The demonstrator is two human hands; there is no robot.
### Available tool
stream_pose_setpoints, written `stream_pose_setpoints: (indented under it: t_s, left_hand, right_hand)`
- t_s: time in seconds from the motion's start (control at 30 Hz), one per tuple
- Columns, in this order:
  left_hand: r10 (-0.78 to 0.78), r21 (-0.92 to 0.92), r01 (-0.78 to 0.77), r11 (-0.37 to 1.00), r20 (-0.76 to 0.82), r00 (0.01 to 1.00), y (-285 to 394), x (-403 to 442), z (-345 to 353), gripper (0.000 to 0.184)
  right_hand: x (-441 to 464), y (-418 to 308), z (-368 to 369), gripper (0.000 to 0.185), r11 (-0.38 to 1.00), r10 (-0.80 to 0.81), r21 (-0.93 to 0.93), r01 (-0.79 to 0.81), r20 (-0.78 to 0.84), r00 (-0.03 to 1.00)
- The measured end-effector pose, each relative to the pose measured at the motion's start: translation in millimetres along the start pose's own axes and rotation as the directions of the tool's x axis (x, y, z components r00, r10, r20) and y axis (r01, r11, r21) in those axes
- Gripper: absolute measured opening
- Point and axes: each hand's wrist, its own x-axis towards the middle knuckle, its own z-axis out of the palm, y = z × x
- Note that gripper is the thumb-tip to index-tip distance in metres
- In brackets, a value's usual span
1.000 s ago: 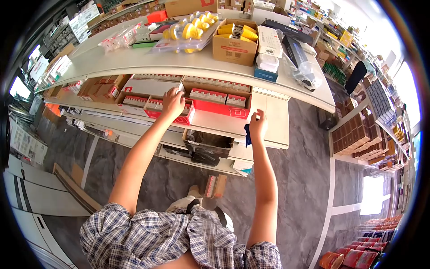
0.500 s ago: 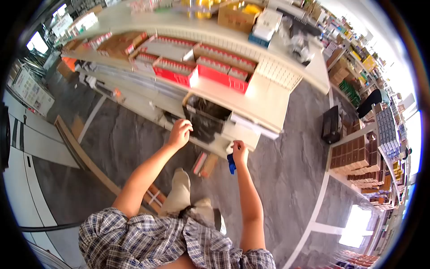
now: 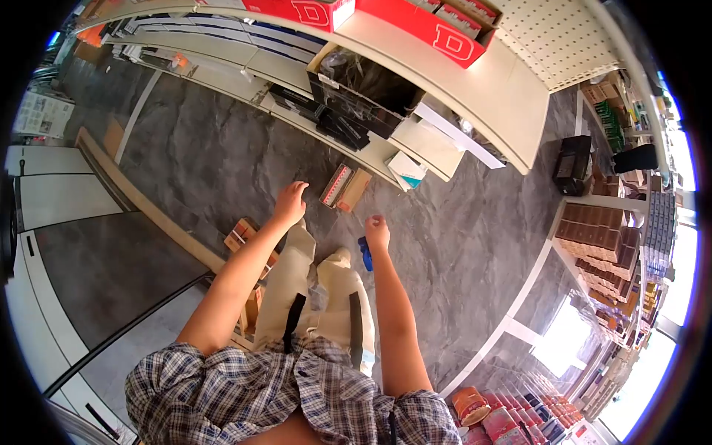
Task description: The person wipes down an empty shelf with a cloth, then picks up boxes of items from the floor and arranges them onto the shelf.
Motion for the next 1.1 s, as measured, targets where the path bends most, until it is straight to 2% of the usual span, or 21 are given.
stream_pose_setpoints:
  t_s: [0.07, 0.13, 0.2, 0.37, 0.5, 0.57, 0.67, 0.7, 0.73, 0.77, 0.8, 0.87, 1.0, 1.1]
  left_hand:
    - [-0.047, 0.044, 0.045, 0.998, 0.043, 0.998, -18.8, 1.8, 32.7, 0.048]
    - [-0.093, 0.092, 0.085, 0.992, 0.093, 0.991, -42.3, -4.3, 77.4, 0.051]
    - [-0.146, 0.143, 0.129, 0.981, 0.121, 0.982, -68.0, -1.3, 128.2, 0.056]
    - [-0.185, 0.060, 0.177, 0.982, 0.163, 0.969, -125.6, 10.4, 262.2, 0.063]
    - [-0.213, -0.002, 0.220, 0.975, 0.247, 0.945, -162.4, 29.6, 341.5, 0.081]
    - [-0.237, 0.023, 0.239, 0.971, 0.251, 0.939, -155.5, 43.1, 370.0, 0.084]
    - [-0.263, 0.032, 0.263, 0.964, 0.261, 0.929, -159.4, 54.0, 416.4, 0.089]
    - [-0.236, 0.155, 0.199, 0.968, 0.277, 0.931, -164.1, 53.3, 431.2, 0.087]
    - [-0.211, 0.275, 0.128, 0.953, 0.298, 0.931, -169.3, 51.6, 444.0, 0.086]
    - [-0.207, 0.280, 0.133, 0.951, 0.255, 0.945, -171.9, 46.3, 455.7, 0.082]
    - [-0.209, 0.276, 0.134, 0.952, 0.262, 0.942, -175.0, 43.7, 459.8, 0.082]
    - [-0.191, 0.130, 0.158, 0.979, 0.298, 0.935, -186.6, 45.1, 455.0, 0.082]
    - [-0.154, 0.231, 0.087, 0.969, 0.291, 0.944, -183.3, 40.6, 435.0, 0.087]
    - [-0.154, 0.200, 0.095, 0.975, 0.305, 0.940, -183.2, 44.8, 433.7, 0.088]
  right_hand:
    - [18.8, 7.8, 27.4, 0.043, 0.996, -0.001, -0.093, -0.002, -0.031, 1.000]
    - [45.5, 37.7, 62.5, 0.049, 0.995, 0.033, -0.092, -0.031, 0.021, 0.999]
    - [76.6, 59.4, 100.3, 0.056, 0.980, 0.060, -0.187, -0.069, -0.053, 0.997]
    - [152.3, 115.9, 196.2, 0.068, 0.962, 0.159, -0.215, -0.169, -0.061, 0.985]
    - [211.8, 146.1, 265.4, 0.080, 0.953, 0.202, -0.207, -0.221, -0.107, 0.974]
    - [231.6, 149.0, 282.7, 0.084, 0.952, 0.219, -0.189, -0.241, -0.132, 0.967]
    - [257.8, 151.2, 310.8, 0.091, 0.920, 0.259, -0.279, -0.276, -0.096, 0.961]
    - [262.4, 155.0, 322.2, 0.092, 0.922, 0.217, -0.295, -0.251, -0.143, 0.966]
    - [265.9, 158.3, 332.4, 0.094, 0.923, 0.174, -0.312, -0.228, -0.189, 0.966]
    - [267.2, 163.3, 338.7, 0.094, 0.920, 0.179, -0.316, -0.232, -0.188, 0.966]
    - [266.3, 163.1, 339.4, 0.093, 0.909, 0.160, -0.351, -0.225, -0.204, 0.966]
    - [265.9, 162.0, 336.5, 0.093, 0.898, 0.140, -0.382, -0.220, -0.226, 0.964]
    - [267.1, 171.5, 334.4, 0.089, 0.916, 0.094, -0.360, -0.177, -0.235, 0.967]
    - [268.5, 176.4, 335.3, 0.087, 0.907, 0.068, -0.388, -0.161, -0.242, 0.968]
